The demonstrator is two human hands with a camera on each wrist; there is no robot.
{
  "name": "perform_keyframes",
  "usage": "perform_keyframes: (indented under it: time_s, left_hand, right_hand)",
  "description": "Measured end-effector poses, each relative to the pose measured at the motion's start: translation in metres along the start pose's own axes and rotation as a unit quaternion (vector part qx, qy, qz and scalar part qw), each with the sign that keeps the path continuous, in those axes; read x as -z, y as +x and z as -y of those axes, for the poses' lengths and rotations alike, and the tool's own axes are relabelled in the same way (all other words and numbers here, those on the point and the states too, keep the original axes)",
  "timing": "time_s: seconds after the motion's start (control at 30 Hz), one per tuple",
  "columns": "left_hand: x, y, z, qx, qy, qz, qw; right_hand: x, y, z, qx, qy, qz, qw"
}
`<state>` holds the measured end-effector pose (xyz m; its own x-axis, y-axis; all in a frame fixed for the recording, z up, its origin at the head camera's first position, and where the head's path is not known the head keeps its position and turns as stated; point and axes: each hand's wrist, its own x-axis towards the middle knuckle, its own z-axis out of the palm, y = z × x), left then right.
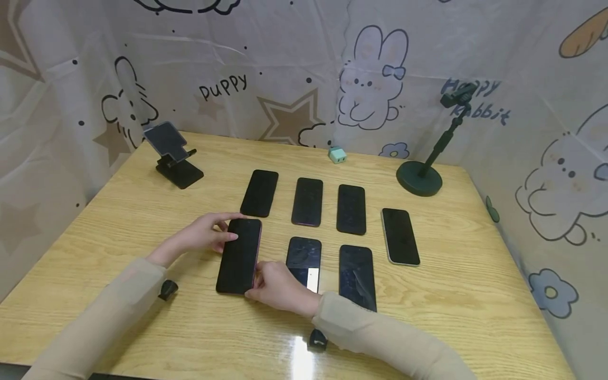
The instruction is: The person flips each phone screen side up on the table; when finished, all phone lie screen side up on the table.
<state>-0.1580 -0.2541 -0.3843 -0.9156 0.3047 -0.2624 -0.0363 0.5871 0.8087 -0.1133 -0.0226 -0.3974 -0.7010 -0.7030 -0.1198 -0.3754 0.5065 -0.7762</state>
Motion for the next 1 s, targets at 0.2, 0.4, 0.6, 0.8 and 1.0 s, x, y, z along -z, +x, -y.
perform_keyframes:
  time_s: [0.2,0.4,0.6,0.8,1.0]
  left_hand:
    - [-0.0012,0.0007,0.0009,0.011,0.003,0.004,0.9999]
    - [-0.0015,0.0021,0.0016,0.014,-0.002,0.012,0.9998]
    - [-0.0019,0.0037,0.0027,0.013,0.015,0.011,0.9997]
    - [-0.0029,0.0061,0.0043,0.022,0.024,0.012,0.9994]
    - [-0.0023,0.0071,0.0053,0.029,0.031,0.013,0.999]
  right_hand:
    - [-0.0012,0.002,0.0013,-0.014,-0.008,0.01,0.9998]
    - [-0.001,0.0022,0.0036,-0.021,-0.023,0.011,0.9995]
    - [-0.0015,0.0014,0.0046,-0.023,-0.025,0.014,0.9993]
    - [-0.0015,0.0011,0.0061,-0.027,-0.031,0.018,0.999]
    - [-0.002,0.002,0.0051,-0.017,-0.022,0.014,0.9995]
